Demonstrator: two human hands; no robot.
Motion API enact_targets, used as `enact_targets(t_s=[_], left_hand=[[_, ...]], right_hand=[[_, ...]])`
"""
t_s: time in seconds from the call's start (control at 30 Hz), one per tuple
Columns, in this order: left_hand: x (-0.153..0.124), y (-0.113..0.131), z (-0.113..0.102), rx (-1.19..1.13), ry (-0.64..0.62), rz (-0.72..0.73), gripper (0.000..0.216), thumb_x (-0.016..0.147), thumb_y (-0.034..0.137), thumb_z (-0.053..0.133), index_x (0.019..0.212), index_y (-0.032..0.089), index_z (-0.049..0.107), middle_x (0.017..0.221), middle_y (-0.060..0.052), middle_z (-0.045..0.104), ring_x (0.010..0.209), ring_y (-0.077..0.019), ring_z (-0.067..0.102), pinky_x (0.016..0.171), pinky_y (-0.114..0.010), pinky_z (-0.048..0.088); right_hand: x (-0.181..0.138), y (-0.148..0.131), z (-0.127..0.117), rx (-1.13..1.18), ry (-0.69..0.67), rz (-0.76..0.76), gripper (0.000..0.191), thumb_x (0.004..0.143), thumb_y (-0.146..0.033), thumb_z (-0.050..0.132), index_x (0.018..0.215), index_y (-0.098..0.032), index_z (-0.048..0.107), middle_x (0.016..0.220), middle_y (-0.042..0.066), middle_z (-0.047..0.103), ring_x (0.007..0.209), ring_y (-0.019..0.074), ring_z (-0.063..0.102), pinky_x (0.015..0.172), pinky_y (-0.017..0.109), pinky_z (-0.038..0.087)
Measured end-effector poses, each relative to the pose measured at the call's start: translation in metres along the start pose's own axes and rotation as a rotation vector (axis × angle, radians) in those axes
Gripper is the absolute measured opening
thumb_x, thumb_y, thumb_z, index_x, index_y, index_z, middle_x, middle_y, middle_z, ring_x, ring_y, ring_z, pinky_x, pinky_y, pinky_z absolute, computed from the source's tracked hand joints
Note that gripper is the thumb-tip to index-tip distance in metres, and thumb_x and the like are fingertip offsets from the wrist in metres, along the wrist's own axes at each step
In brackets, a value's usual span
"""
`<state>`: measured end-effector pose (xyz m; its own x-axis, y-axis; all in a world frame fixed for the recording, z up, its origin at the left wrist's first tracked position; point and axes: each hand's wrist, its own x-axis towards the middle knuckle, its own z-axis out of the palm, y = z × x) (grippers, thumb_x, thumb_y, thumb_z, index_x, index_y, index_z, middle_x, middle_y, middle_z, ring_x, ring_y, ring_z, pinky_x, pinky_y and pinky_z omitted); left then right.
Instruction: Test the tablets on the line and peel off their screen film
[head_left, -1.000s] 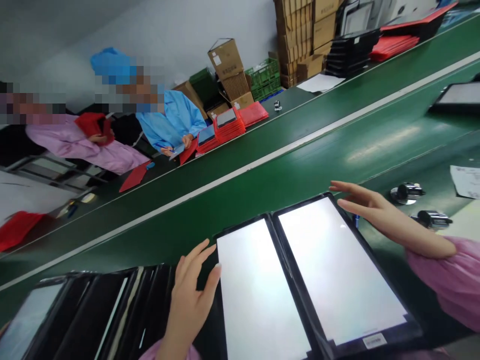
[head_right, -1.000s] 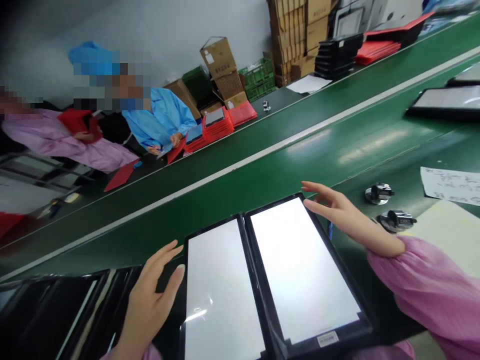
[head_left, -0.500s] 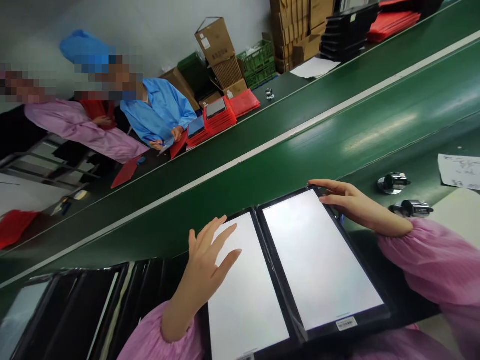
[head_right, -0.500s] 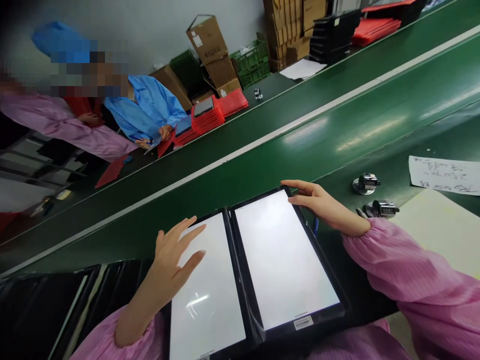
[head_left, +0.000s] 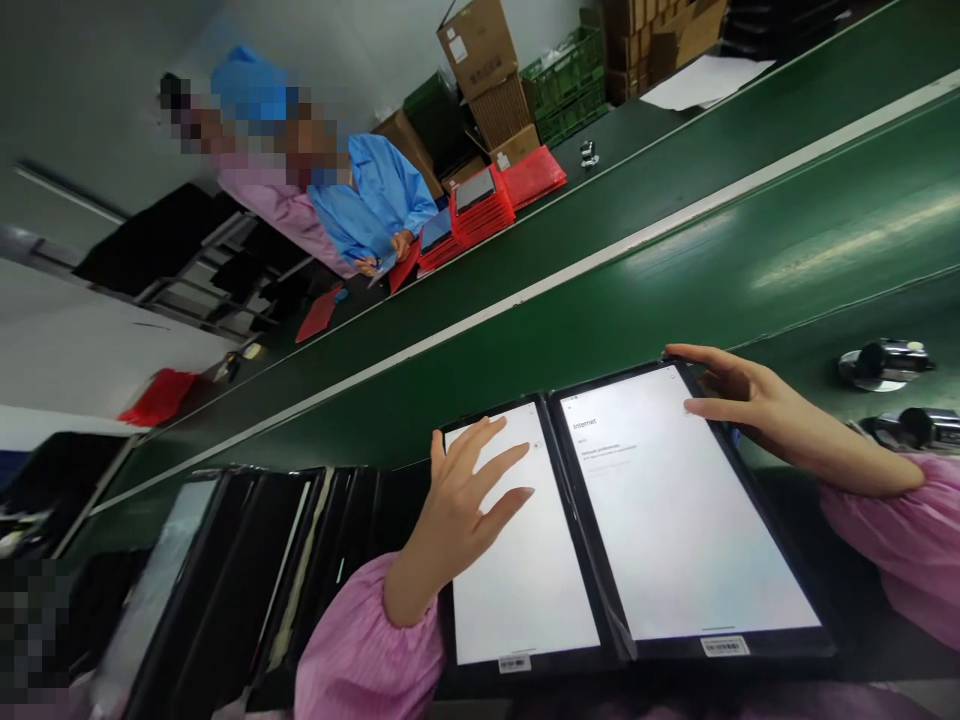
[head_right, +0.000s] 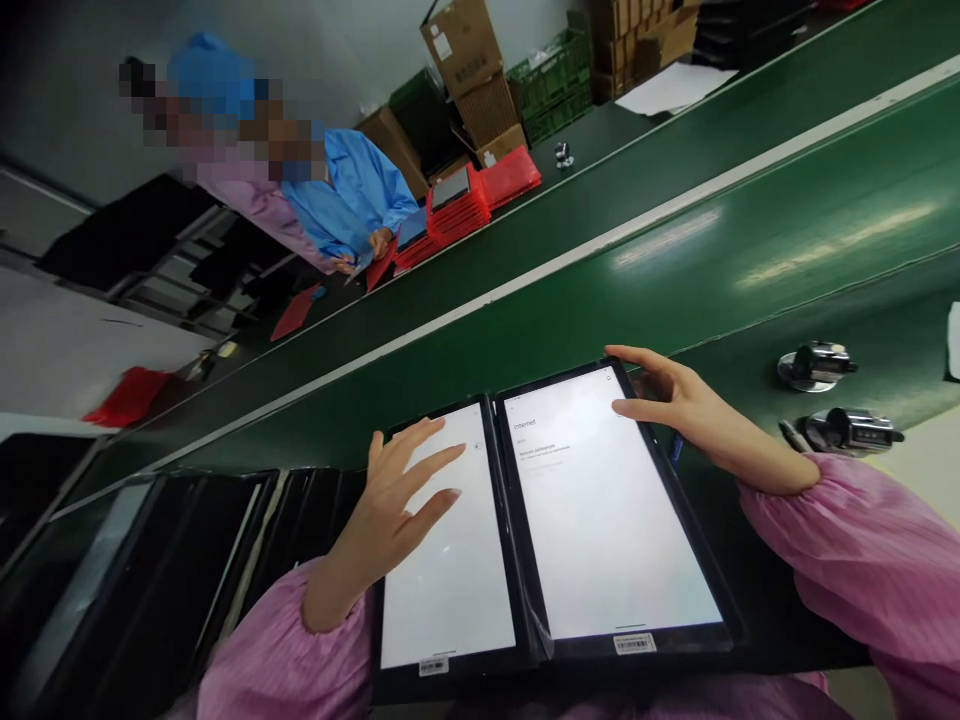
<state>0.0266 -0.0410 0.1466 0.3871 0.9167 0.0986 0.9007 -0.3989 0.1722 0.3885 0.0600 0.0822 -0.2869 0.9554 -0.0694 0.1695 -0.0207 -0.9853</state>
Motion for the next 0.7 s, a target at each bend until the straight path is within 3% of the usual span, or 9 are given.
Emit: enact_targets(t_s=[0.1, 0.17, 0.23, 0.3, 0.37, 0.43, 0.57, 0.7], left_hand=[[0.000, 0.002, 0.005, 0.015, 0.015, 0.002, 0.036, 0.110, 0.043, 0.051, 0.138, 0.034, 0.071, 0.154, -0.011, 0.062, 0.149, -0.0347, 0.052, 0.128, -0.076, 0.014], [-0.014, -0.002, 0.001, -0.021, 0.067, -0.088, 0.042, 0.109, 0.053, 0.046, 0.137, 0.034, 0.071, 0.151, -0.012, 0.064, 0.148, -0.0358, 0.053, 0.128, -0.075, 0.019], [-0.041, -0.009, -0.008, -0.146, 0.141, -0.341, 0.057, 0.105, 0.067, 0.044, 0.140, 0.030, 0.069, 0.141, -0.014, 0.068, 0.136, -0.0352, 0.061, 0.122, -0.067, 0.039], [-0.074, -0.016, -0.017, -0.408, 0.101, -0.680, 0.074, 0.097, 0.080, 0.046, 0.144, 0.025, 0.064, 0.124, -0.015, 0.072, 0.113, -0.0318, 0.071, 0.100, -0.054, 0.060], [-0.103, -0.018, -0.021, -0.750, -0.035, -0.928, 0.085, 0.090, 0.086, 0.053, 0.149, 0.025, 0.059, 0.116, -0.013, 0.071, 0.097, -0.0276, 0.072, 0.080, -0.043, 0.064], [-0.119, -0.014, -0.021, -1.029, -0.097, -1.053, 0.090, 0.085, 0.087, 0.061, 0.152, 0.026, 0.056, 0.119, -0.013, 0.070, 0.096, -0.0260, 0.071, 0.074, -0.039, 0.063], [-0.115, 0.004, -0.017, -1.277, 0.031, -1.195, 0.090, 0.077, 0.083, 0.075, 0.144, 0.025, 0.063, 0.129, -0.015, 0.072, 0.117, -0.0316, 0.070, 0.087, -0.041, 0.063], [-0.098, 0.023, -0.017, -1.234, 0.167, -1.206, 0.079, 0.074, 0.071, 0.083, 0.137, 0.025, 0.069, 0.142, -0.011, 0.072, 0.141, -0.0381, 0.060, 0.117, -0.050, 0.052]], right_hand=[[-0.007, 0.000, -0.008, -0.003, 0.039, -0.039, 0.061, 0.091, -0.055, 0.075, 0.147, -0.035, 0.063, 0.151, 0.012, 0.063, 0.105, 0.0268, 0.072, 0.084, 0.035, 0.063], [-0.024, 0.002, -0.017, -0.063, 0.069, -0.038, 0.059, 0.090, -0.058, 0.075, 0.145, -0.037, 0.064, 0.141, 0.012, 0.069, 0.102, 0.0268, 0.075, 0.082, 0.032, 0.063], [-0.051, 0.007, -0.025, -0.176, 0.047, 0.010, 0.057, 0.088, -0.061, 0.075, 0.140, -0.040, 0.067, 0.126, 0.012, 0.077, 0.099, 0.0301, 0.078, 0.079, 0.033, 0.066], [-0.085, 0.018, -0.027, -0.279, -0.029, 0.077, 0.054, 0.087, -0.065, 0.073, 0.137, -0.043, 0.072, 0.122, 0.011, 0.079, 0.106, 0.0371, 0.078, 0.082, 0.040, 0.068], [-0.118, 0.032, -0.022, -0.307, -0.047, 0.126, 0.056, 0.085, -0.068, 0.069, 0.136, -0.047, 0.072, 0.130, 0.009, 0.076, 0.119, 0.0437, 0.072, 0.094, 0.052, 0.065], [-0.143, 0.045, -0.011, -0.269, 0.018, 0.209, 0.059, 0.084, -0.072, 0.064, 0.139, -0.053, 0.068, 0.141, 0.003, 0.071, 0.131, 0.0455, 0.064, 0.107, 0.058, 0.056], [-0.166, 0.066, 0.010, -0.191, 0.196, 0.422, 0.056, 0.083, -0.078, 0.054, 0.138, -0.068, 0.060, 0.150, -0.009, 0.063, 0.142, 0.0416, 0.055, 0.112, 0.059, 0.050], [-0.173, 0.082, 0.017, -0.240, 0.245, 0.425, 0.062, 0.083, -0.077, 0.052, 0.144, -0.070, 0.052, 0.157, -0.009, 0.057, 0.145, 0.0411, 0.051, 0.107, 0.061, 0.053]])
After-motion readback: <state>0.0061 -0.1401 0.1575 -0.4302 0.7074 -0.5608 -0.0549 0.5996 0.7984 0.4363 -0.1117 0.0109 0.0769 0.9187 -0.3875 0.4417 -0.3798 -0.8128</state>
